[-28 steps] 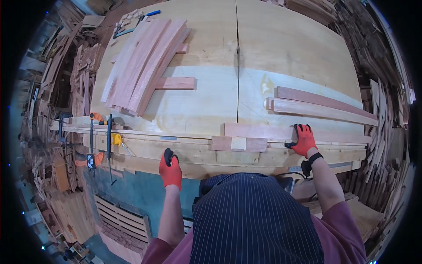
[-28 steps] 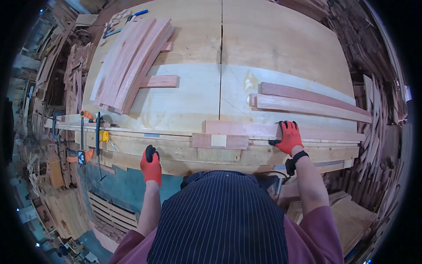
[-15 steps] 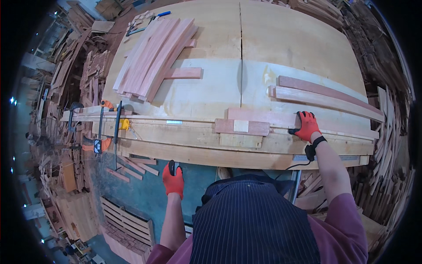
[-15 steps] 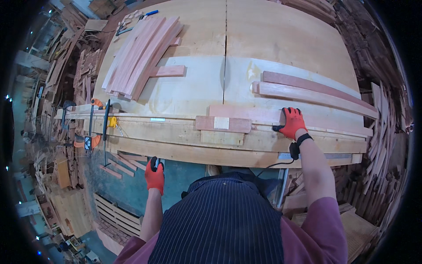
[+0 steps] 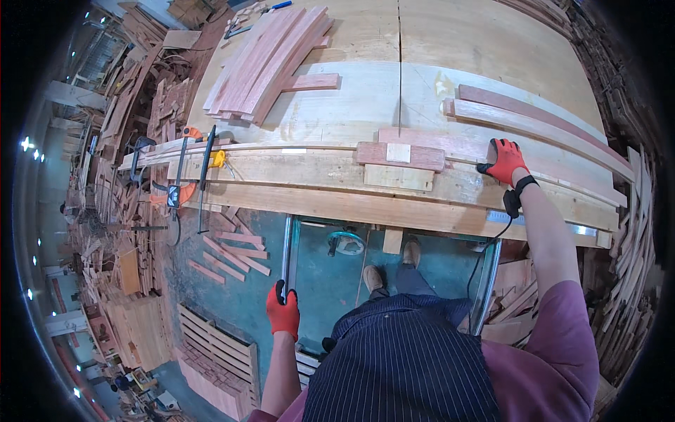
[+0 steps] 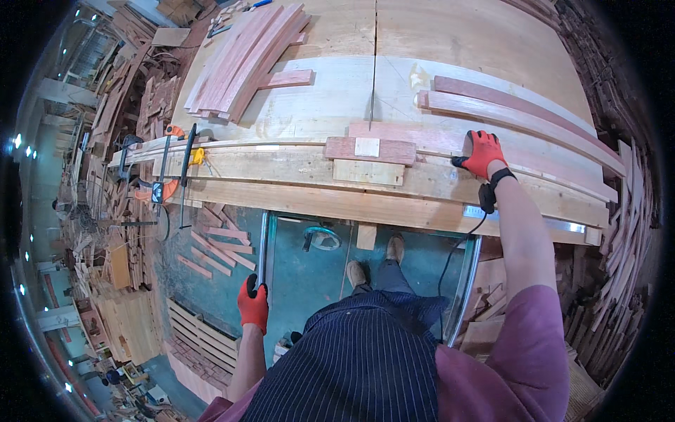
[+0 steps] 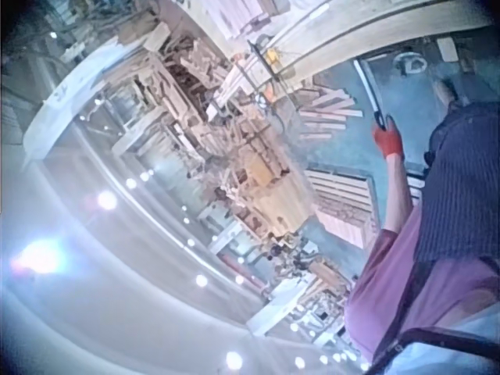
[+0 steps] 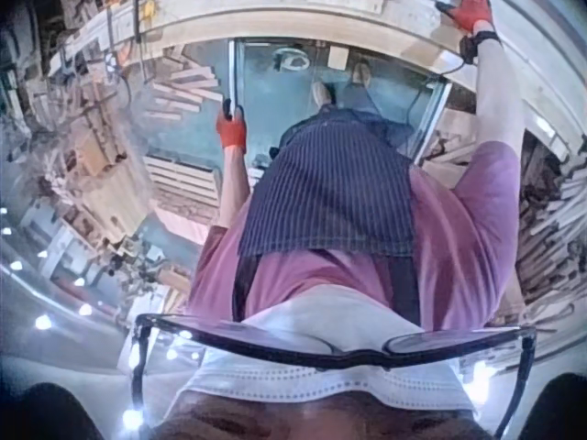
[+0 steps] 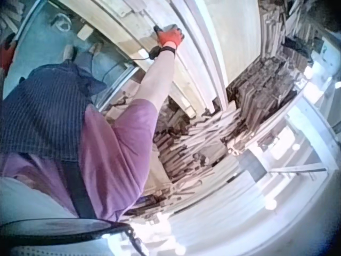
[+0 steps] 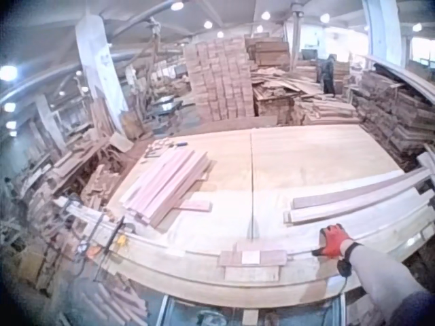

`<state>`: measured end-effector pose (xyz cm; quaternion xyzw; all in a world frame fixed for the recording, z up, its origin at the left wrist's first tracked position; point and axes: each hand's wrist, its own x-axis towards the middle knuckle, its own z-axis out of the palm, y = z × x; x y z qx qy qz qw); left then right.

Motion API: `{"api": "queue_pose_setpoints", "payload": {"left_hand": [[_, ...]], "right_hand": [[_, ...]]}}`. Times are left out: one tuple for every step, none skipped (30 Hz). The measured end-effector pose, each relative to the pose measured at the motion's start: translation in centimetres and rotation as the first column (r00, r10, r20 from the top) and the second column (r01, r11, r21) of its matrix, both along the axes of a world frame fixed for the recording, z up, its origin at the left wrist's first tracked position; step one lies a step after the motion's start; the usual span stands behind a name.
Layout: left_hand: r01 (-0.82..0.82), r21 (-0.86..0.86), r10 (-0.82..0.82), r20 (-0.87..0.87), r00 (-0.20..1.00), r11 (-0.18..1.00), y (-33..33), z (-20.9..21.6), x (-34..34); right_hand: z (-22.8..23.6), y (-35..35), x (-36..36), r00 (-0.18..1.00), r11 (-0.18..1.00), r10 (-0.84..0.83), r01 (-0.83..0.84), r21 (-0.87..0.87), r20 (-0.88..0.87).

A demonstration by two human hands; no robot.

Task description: Gathering, aligning, and sorting wooden slats on a large workbench in a factory setting.

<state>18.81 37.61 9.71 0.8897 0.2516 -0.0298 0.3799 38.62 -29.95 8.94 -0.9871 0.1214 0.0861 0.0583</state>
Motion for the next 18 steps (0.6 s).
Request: {"api": "queue_pose_setpoints", "payload": {"left_hand": [[-0.021,-0.013,0.021,-0.027,0.999,1.000,0.2,0.0,-0.8],[-0.046,-0.036,0.044,-0.044,0.998,0.998,0.7,0.2,-1.4],[-0.066,-0.066,0.062,-0.066,0.996,0.996,1.2,0.3,-2.0],[-0.073,-0.110,0.063,-0.095,0.993,0.991,1.2,0.1,-2.4],[0.006,-0.044,-0.008,-0.044,0.999,0.999,1.1,0.2,-3.1],[0.017,-0.059,-0.015,0.024,1.000,0.998,2.0,-0.7,-4.6],[0.028,-0.065,-0.022,0.097,0.995,0.997,2.5,-1.4,-5.8],[0.020,-0.111,-0.015,0.041,0.999,0.994,1.2,-0.7,-5.7],[0.005,-0.144,-0.007,-0.014,1.000,0.990,-0.3,1.6,-5.1],[-0.031,-0.163,0.021,-0.058,0.998,0.986,-1.0,3.3,-4.9],[-0.008,-0.151,0.002,-0.041,0.999,0.988,-0.9,2.8,-5.0],[-0.003,-0.128,0.001,-0.017,1.000,0.992,-0.2,1.9,-5.6],[0.002,-0.104,-0.002,0.007,1.000,0.995,0.2,1.9,-5.8],[-0.008,-0.098,0.010,0.022,1.000,0.995,-0.1,2.2,-5.6],[-0.017,-0.093,0.020,0.037,0.999,0.996,-0.5,2.5,-5.4],[-0.026,-0.089,0.025,-0.015,1.000,0.996,-1.8,3.9,-4.5],[-0.003,-0.055,0.004,0.021,1.000,0.998,-1.6,3.6,-4.4],[0.020,-0.021,-0.019,0.054,0.998,1.000,-1.4,3.1,-4.3]], "right_hand": [[0.0,-0.1,0.0,1.000,1.000,0.001,-0.001,-0.017,-0.014],[-0.2,-0.2,0.1,1.000,0.999,-0.001,0.000,-0.033,-0.028],[-0.1,-0.5,0.1,0.999,0.998,-0.008,0.006,-0.057,-0.048],[-0.4,-0.9,0.5,0.996,0.999,0.002,-0.007,-0.054,-0.090],[-0.3,-1.3,0.8,0.990,0.998,0.005,-0.013,-0.059,-0.142],[0.9,-0.1,0.9,0.992,0.999,0.011,-0.018,-0.051,-0.130],[1.7,0.8,0.7,0.994,0.999,0.016,-0.020,-0.035,-0.112],[1.1,0.1,0.3,0.999,0.999,-0.005,0.003,-0.042,-0.054],[0.2,-0.4,0.0,1.000,0.999,-0.023,0.023,-0.039,0.006],[0.1,-0.2,0.3,0.999,0.999,-0.032,0.032,-0.041,0.015],[0.3,-0.5,0.2,0.999,0.998,-0.043,0.042,-0.045,-0.014],[0.7,-0.2,0.3,0.999,0.999,-0.035,0.034,-0.039,-0.037],[1.1,-0.1,0.6,0.998,0.999,-0.028,0.026,-0.033,-0.059],[1.2,0.0,0.6,0.998,0.999,-0.031,0.029,-0.032,-0.053],[1.2,0.0,0.5,0.998,0.999,-0.036,0.034,-0.033,-0.048],[1.4,-0.1,0.4,0.998,0.999,-0.040,0.039,-0.022,-0.050],[1.7,0.2,0.4,0.998,0.999,-0.038,0.038,-0.009,-0.052],[1.7,0.4,0.6,0.998,0.999,-0.046,0.046,-0.001,-0.045]]}}
